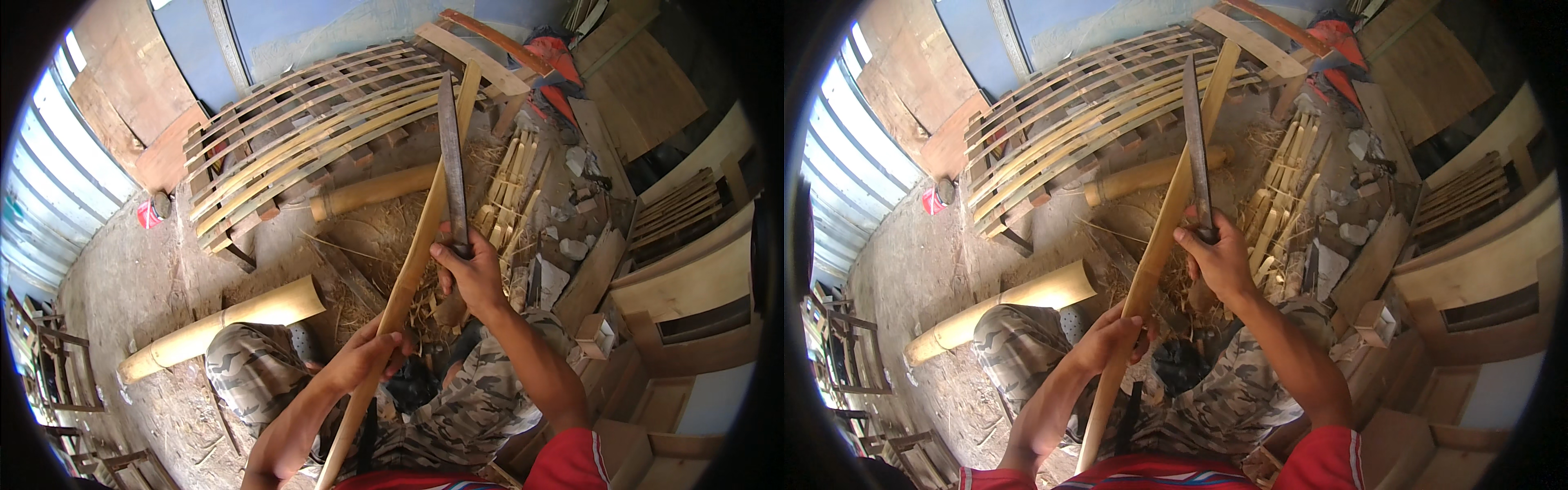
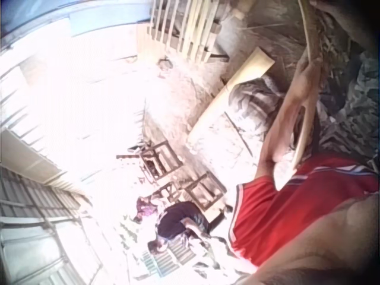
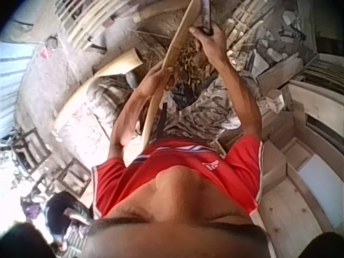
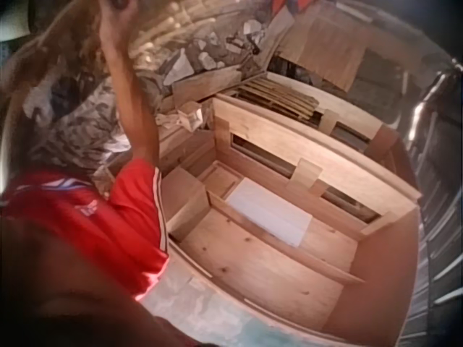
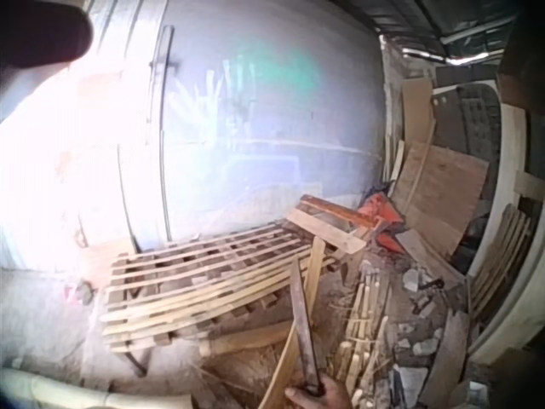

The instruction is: The person sits on the floor and uses a machete to split long bamboo poles into thin strips. They repeatedly strike the bamboo against a wooden block, separate the resulting strips, and place them aside. The person continues this process with multiple bamboo pieces.

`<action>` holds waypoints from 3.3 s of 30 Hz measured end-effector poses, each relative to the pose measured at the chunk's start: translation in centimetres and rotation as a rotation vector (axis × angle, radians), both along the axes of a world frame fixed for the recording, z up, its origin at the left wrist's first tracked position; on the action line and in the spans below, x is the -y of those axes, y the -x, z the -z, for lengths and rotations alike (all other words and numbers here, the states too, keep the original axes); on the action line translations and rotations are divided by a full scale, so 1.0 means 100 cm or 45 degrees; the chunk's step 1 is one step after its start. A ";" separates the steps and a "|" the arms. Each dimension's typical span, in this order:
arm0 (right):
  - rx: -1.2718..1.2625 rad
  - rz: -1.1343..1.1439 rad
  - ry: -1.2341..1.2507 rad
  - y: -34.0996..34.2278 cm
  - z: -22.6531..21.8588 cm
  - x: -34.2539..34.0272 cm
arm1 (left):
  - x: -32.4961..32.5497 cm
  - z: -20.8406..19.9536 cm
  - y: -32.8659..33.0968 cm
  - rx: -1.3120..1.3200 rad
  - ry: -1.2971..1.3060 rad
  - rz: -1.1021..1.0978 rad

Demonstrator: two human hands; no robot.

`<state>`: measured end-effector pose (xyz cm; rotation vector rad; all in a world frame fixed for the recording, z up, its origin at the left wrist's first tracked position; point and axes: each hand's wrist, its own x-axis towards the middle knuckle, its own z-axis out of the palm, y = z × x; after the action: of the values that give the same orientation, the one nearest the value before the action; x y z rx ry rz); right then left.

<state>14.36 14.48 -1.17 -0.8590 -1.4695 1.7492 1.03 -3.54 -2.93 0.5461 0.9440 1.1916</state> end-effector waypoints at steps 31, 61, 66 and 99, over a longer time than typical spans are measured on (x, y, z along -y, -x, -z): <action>0.619 -0.243 -1.948 -0.019 -0.019 0.015 | 0.004 -0.002 0.008 -0.178 -0.032 -0.273; 0.810 -0.196 -1.848 -0.030 -0.001 -0.025 | 0.006 -0.020 0.002 -0.293 0.065 -0.143; 1.204 -0.073 -1.386 -0.044 -0.032 -0.060 | 0.020 -0.017 -0.002 -0.253 0.071 -0.057; 0.866 -0.072 -1.729 -0.091 0.030 -0.069 | 0.006 -0.021 -0.021 -0.422 0.129 -0.046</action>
<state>23.41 21.40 -4.22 -0.5998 -2.5415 0.1269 3.17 -4.14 -0.80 0.6594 1.2934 1.0969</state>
